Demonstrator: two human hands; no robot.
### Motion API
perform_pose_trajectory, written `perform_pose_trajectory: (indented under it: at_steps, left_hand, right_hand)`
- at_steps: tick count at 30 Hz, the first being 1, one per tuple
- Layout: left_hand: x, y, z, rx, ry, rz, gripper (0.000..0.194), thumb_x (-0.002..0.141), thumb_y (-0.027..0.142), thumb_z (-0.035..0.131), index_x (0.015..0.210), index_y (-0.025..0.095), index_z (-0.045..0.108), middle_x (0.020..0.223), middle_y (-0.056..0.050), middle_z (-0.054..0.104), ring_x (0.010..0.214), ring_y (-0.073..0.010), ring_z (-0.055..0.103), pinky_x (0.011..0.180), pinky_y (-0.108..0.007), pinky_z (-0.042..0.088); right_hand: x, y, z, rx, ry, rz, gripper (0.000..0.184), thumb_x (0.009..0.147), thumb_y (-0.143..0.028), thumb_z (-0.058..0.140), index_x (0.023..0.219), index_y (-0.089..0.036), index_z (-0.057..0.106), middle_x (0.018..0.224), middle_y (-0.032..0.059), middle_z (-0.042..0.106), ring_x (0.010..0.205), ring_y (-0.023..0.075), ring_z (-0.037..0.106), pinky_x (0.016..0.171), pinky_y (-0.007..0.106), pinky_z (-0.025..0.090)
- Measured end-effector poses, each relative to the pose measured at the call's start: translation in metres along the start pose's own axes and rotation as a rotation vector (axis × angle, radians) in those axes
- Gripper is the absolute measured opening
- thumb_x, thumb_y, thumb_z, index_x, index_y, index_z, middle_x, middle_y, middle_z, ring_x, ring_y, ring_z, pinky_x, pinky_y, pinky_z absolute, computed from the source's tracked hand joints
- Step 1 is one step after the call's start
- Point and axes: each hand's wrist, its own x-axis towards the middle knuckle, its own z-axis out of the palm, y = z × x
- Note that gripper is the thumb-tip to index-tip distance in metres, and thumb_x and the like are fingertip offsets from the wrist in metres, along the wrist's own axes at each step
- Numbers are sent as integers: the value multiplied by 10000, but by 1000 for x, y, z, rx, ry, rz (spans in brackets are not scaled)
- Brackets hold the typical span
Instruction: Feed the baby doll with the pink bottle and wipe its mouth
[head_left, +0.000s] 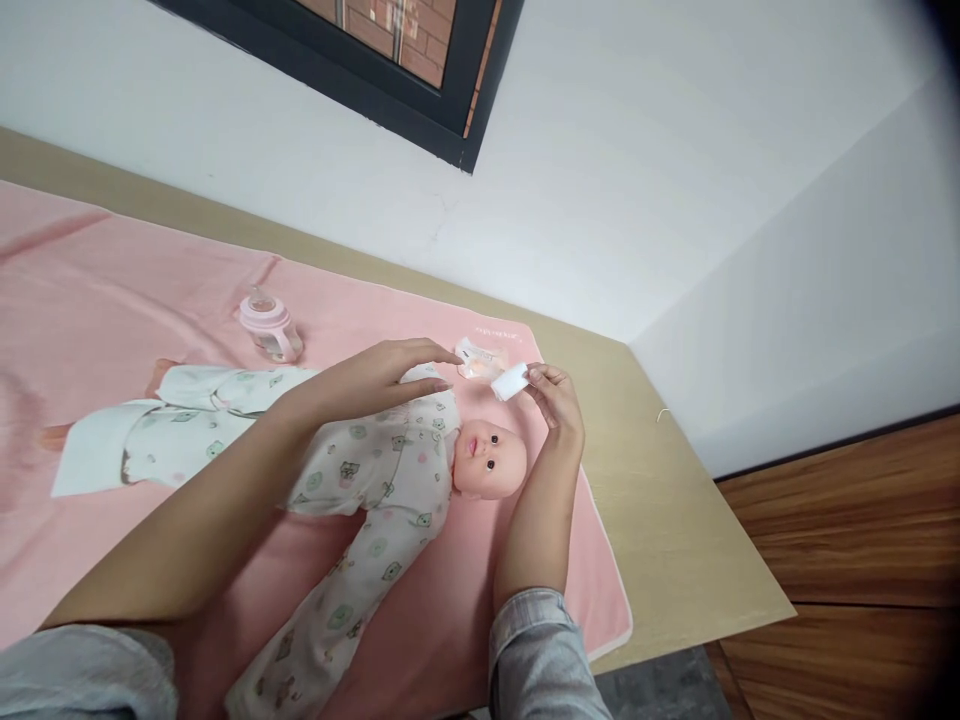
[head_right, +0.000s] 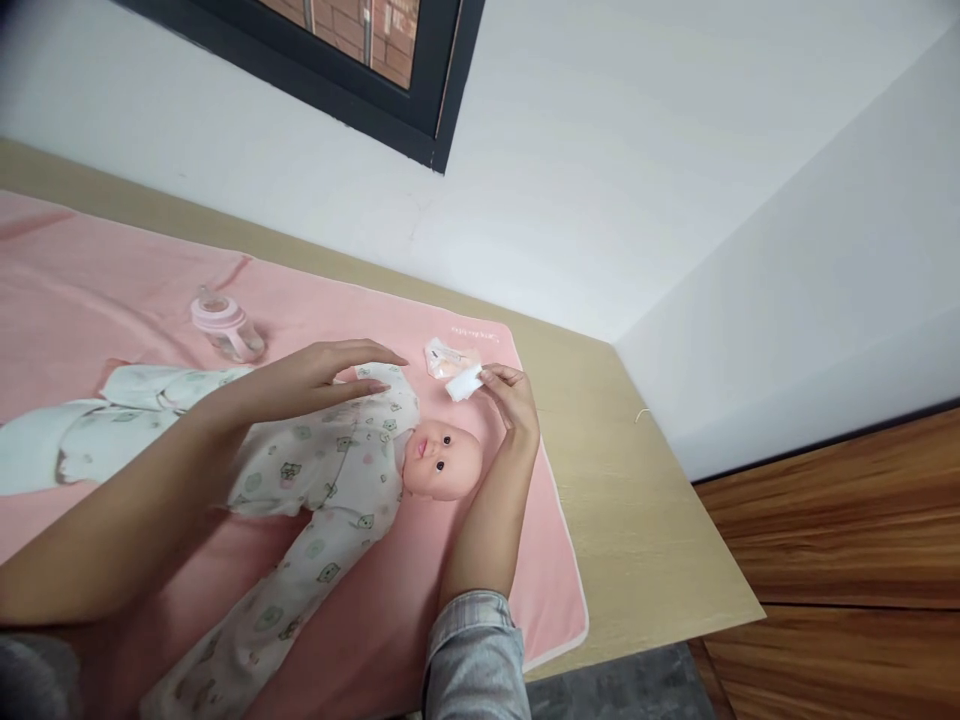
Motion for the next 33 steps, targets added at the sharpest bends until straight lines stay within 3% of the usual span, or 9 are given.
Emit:
perform_pose_trajectory:
  at_steps: [5,9,12,16,22,26,29,33]
  left_hand:
    - [2,-1,8,-145,-14,20,481,969,454,494,1418,286,454,1470,-23,462,1292,-209,474,1058,-286,388]
    - [0,-2,3,-238,-208,49,519,897,465,602,1375,291,498,1449,-26,487,1306,-236,465,1060,-308,392]
    - [-2,-4,-1,-284,-295,32,378,844,426,669,1196,293,628,1284,5,622,1192,-225,560,973,-279,441]
    - [-3,-4,-3,-335,-339,-34,201,810,381,706,976,268,705,1007,35,719,956,-186,659,831,-242,478]
    - [-6,1,-4,-329,-264,0,156,825,381,694,918,262,732,918,45,711,859,-157,648,765,-222,472]
    - [-5,6,-1,-298,-80,85,186,829,400,697,842,215,716,942,0,669,864,-159,618,791,-235,472]
    - [-2,10,5,-286,87,148,182,809,370,723,798,190,703,1042,-40,626,963,-172,595,848,-242,473]
    - [0,14,13,-314,219,154,148,815,338,723,810,190,721,1098,-53,627,1018,-181,592,906,-266,468]
  right_hand:
    - [-21,-43,48,-229,-344,-24,231,564,-309,879,658,-192,703,768,4,646,691,98,597,663,228,529]
    - [-38,-61,75,-348,-599,-19,241,587,-301,873,713,-191,700,814,6,639,711,96,607,653,225,528]
    - [-45,-66,81,-388,-685,-47,223,638,-307,847,756,-195,695,813,10,646,718,105,616,655,238,536]
    - [-46,-67,79,-421,-676,-89,162,695,-284,810,768,-194,697,833,16,640,712,96,597,640,228,517]
    - [-47,-68,81,-434,-564,-44,212,728,-293,781,889,-209,672,880,15,632,685,89,569,632,230,499]
    - [-46,-66,86,-438,-454,-34,302,735,-252,759,1011,-236,637,946,-2,596,659,56,531,625,202,482]
    - [-45,-64,92,-421,-411,-35,389,728,-223,742,1085,-260,593,998,-11,566,689,50,569,669,200,504]
    - [-45,-63,96,-416,-381,-61,475,751,-220,700,1190,-289,531,1098,-4,544,729,50,615,737,221,533]
